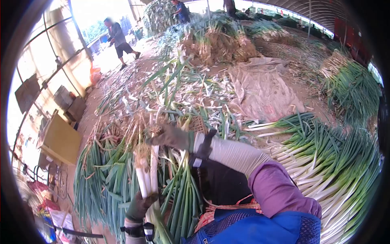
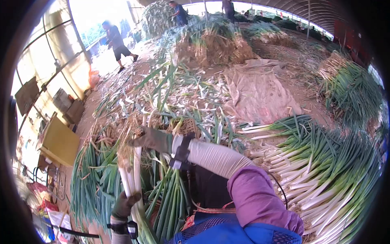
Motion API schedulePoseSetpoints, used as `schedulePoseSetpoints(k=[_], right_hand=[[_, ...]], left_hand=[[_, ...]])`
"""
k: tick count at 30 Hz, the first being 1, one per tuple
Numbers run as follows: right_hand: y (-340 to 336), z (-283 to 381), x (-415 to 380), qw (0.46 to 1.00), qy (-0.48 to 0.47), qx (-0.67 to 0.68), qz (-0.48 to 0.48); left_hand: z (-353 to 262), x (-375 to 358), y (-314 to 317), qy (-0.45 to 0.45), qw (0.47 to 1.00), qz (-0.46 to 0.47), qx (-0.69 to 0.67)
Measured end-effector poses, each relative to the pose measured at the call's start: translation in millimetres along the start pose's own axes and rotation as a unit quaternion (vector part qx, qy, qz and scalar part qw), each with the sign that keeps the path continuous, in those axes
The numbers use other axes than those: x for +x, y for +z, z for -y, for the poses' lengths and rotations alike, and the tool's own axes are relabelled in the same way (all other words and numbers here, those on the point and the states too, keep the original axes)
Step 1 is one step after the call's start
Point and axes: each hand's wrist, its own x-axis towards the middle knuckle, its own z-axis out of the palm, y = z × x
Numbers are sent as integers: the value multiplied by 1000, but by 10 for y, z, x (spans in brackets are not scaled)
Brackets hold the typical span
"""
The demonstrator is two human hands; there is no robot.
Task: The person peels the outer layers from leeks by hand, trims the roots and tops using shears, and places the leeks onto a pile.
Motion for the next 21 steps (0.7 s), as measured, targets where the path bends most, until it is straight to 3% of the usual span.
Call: schedulePoseSetpoints(k=[2,4,5,6,8,9,10,11,12,13,14,15,16,17,18,19,20,21], right_hand=[[283,-215,50,992,-69,-102,25],[448,-164,167,967,-152,-201,27],[477,-81,241,939,-199,-280,21],[494,1,315,837,-263,-478,-37],[488,219,409,714,-297,-633,-38],[464,271,461,798,-292,-526,-23],[522,373,468,904,-221,-366,-1],[576,474,477,971,-154,-183,-7],[637,598,480,998,-14,53,-7],[652,611,513,998,-52,-29,-27],[623,564,531,995,-72,-61,-17],[637,525,530,999,17,-6,-48],[638,489,525,990,106,47,-79],[566,400,509,984,-32,-162,-70],[450,276,488,915,-169,-362,-57],[410,299,502,787,-296,-539,-43],[395,311,475,887,-183,-421,-50],[445,437,410,954,-64,-286,-55]], left_hand=[[230,131,-120,31,999,-13,27],[287,278,-299,271,936,-60,218],[156,254,-349,116,990,-61,59],[155,312,-438,152,977,-87,119],[129,387,-407,179,968,-143,103],[107,414,-359,201,967,-144,66],[212,477,-467,254,945,-127,162],[311,541,-574,309,910,-118,250],[303,554,-590,389,835,-122,369],[300,571,-610,467,735,-146,470],[319,581,-566,481,718,-148,481],[351,596,-527,495,700,-151,493],[413,605,-509,473,583,-180,635],[466,613,-489,454,440,-206,747],[454,583,-472,379,420,-217,796],[330,519,-421,302,391,-220,841],[224,422,-313,251,684,-191,658],[15,291,-149,171,893,-137,393]])
